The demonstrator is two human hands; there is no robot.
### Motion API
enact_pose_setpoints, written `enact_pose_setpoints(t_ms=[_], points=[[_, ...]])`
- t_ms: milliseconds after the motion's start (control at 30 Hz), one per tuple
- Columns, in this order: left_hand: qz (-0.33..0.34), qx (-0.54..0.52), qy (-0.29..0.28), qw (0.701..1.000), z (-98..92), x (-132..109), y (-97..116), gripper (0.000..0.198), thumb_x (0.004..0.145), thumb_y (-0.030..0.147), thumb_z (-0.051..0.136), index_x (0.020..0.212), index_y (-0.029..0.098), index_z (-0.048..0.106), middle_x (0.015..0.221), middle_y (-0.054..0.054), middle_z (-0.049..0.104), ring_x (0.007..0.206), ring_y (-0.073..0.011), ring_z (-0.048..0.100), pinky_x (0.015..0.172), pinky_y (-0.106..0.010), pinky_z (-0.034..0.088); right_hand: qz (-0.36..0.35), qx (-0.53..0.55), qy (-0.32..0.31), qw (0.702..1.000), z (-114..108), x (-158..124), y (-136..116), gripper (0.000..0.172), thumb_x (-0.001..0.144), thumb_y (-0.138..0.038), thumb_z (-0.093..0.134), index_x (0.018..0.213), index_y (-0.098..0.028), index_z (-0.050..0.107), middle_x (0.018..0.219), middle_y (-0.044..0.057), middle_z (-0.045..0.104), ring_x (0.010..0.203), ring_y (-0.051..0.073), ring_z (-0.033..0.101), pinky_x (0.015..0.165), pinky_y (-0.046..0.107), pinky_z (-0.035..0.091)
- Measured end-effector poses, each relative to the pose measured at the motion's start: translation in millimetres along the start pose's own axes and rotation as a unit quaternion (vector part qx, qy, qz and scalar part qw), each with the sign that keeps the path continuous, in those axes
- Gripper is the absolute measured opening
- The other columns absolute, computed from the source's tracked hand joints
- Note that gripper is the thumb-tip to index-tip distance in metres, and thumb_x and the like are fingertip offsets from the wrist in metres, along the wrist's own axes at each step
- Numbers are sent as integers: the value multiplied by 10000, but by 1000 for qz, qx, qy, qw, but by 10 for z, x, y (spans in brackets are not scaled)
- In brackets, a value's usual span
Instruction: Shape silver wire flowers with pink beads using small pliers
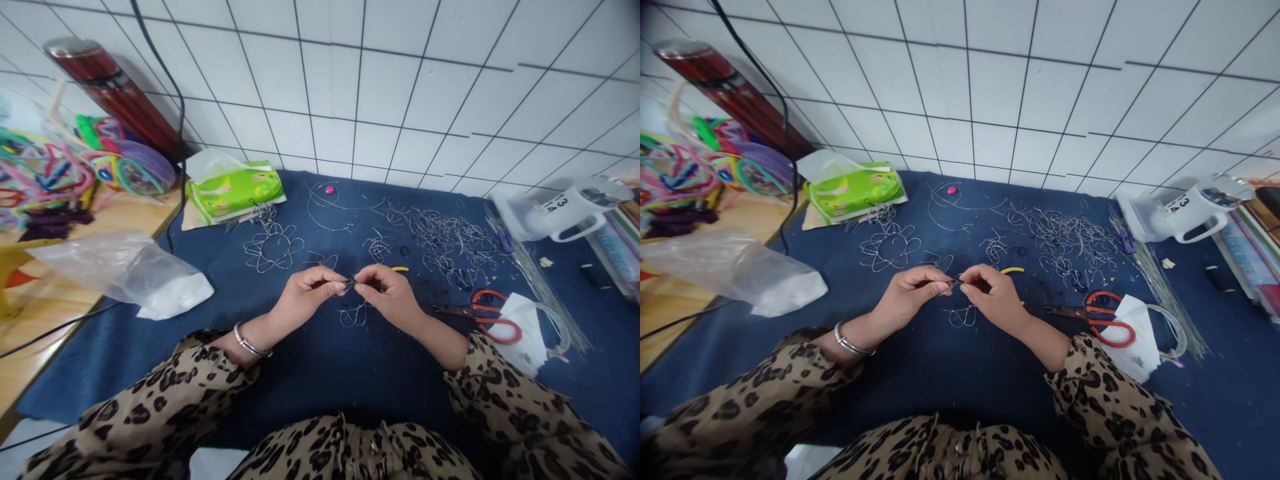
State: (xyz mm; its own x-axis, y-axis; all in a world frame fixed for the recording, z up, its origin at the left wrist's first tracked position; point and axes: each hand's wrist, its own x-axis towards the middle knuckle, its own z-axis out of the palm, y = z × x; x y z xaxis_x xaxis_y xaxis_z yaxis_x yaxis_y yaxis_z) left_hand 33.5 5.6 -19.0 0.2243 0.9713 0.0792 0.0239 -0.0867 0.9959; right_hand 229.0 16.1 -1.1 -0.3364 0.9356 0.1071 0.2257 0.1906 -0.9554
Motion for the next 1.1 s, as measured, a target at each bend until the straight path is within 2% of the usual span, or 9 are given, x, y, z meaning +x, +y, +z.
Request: enact_pose_setpoints(t_ms=[500,667,800,967,1100], points=[[97,73,13,992,-8,11,31,56,778,180,668,832,168,677,836,-51,657,807,-153,606,760,-307,488,-23,-39,10,999,9,-6,11,75,787,-212,593,856,-200,622,809,13,624,750,127,581,695,271,474],[96,72,12,993,-5,5,14,61,767,172,678,828,168,677,824,-48,656,795,-148,608,745,-298,497,-46,-36,-4,998,8,-6,39,126,802,-193,573,912,-214,629,841,14,620,771,127,578,709,275,468],[60,26,0,998,1,-2,7,69,791,191,652,847,155,668,816,-46,638,715,-130,618,659,-275,528,-62,-40,-9,997,11,9,52,152,795,-168,568,922,-216,637,825,11,611,749,123,568,694,275,457],[49,12,-4,999,14,-5,21,71,795,193,647,843,143,667,795,-41,629,669,-115,619,625,-258,537,-53,-40,-23,998,21,14,47,148,770,-168,590,904,-202,643,779,5,583,722,120,547,672,268,451],[57,21,1,998,28,-13,12,74,794,187,650,850,144,669,803,-43,628,680,-117,627,650,-266,546,-28,-8,-46,999,24,-3,26,161,778,-175,563,923,-196,630,816,14,599,753,127,561,704,280,465]])
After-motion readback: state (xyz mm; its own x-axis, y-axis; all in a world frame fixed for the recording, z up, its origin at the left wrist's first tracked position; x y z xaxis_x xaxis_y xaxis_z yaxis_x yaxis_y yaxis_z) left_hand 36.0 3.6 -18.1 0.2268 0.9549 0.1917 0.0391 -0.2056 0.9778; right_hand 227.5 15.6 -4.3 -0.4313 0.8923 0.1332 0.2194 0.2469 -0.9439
